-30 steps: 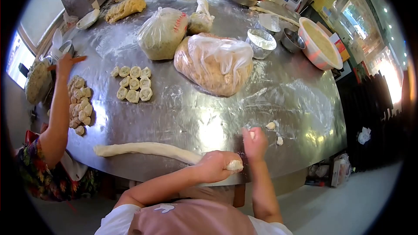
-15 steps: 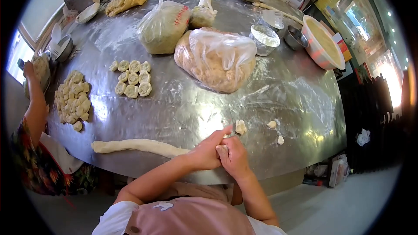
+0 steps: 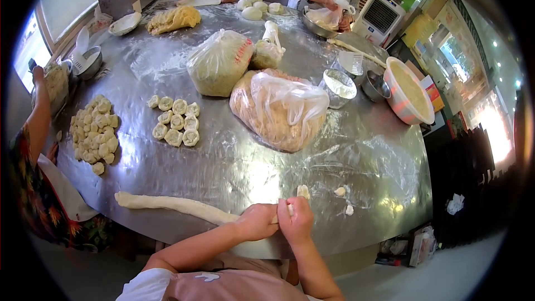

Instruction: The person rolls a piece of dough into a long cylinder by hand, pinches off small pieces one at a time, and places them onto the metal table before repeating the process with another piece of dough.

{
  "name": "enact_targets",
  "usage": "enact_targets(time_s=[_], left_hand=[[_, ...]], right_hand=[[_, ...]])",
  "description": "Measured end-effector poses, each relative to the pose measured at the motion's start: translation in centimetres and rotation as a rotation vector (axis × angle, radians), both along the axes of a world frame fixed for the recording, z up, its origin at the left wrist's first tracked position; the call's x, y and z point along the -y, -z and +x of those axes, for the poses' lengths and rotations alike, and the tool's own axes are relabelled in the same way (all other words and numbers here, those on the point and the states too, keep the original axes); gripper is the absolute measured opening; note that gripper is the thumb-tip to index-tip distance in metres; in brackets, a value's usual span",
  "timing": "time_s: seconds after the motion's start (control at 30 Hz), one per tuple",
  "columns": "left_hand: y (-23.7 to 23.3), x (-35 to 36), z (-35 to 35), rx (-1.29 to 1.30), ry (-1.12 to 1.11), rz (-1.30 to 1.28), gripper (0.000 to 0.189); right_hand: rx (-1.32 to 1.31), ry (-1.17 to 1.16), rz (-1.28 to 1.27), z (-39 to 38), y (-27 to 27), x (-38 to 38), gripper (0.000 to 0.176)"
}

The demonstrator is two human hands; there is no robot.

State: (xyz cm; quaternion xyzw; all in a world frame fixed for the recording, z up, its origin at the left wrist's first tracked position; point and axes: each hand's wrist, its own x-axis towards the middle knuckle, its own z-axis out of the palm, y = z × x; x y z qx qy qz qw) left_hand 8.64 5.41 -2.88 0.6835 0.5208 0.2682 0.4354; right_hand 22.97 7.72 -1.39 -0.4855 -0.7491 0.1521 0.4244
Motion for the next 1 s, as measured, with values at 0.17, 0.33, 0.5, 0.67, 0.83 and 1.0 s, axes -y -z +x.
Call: enact_targets(time_s=[0.17, 0.33, 0.5, 0.67, 0.83, 1.0], left_hand=[[-4.4, 1.4, -0.3, 0.164, 0.170, 0.108, 0.025], [-2.5, -1.2, -1.6, -0.061, -0.054, -0.153, 0.076], [-2.1, -0.6, -1.9, 0.112, -0.145, -0.017, 0.108], [0.2, 0.2, -3.3, 0.169, -0.006, 0.300, 0.087], [-0.9, 0.7, -3.1, 0.071, -0.088, 0.037, 0.044], [-0.2, 0.8, -2.8, -0.007, -0.066, 0.067, 0.028]], right_hand=[[0.172, 0.256, -0.140, 3.5, 2.4, -5.4, 0.018], [0.318, 0.077, 0.088, 3.3, -0.5, -4.9, 0.027], [0.176, -0.341, -0.203, -0.5, -1.8, 0.1, 0.027], [-0.017, -0.314, -0.185, -1.3, -0.5, 0.5, 0.015], [-0.025, -0.259, -0.026, -2.2, -1.5, 0.6, 0.015], [0.047, -0.178, 0.034, -2.8, -1.4, 0.6, 0.016]])
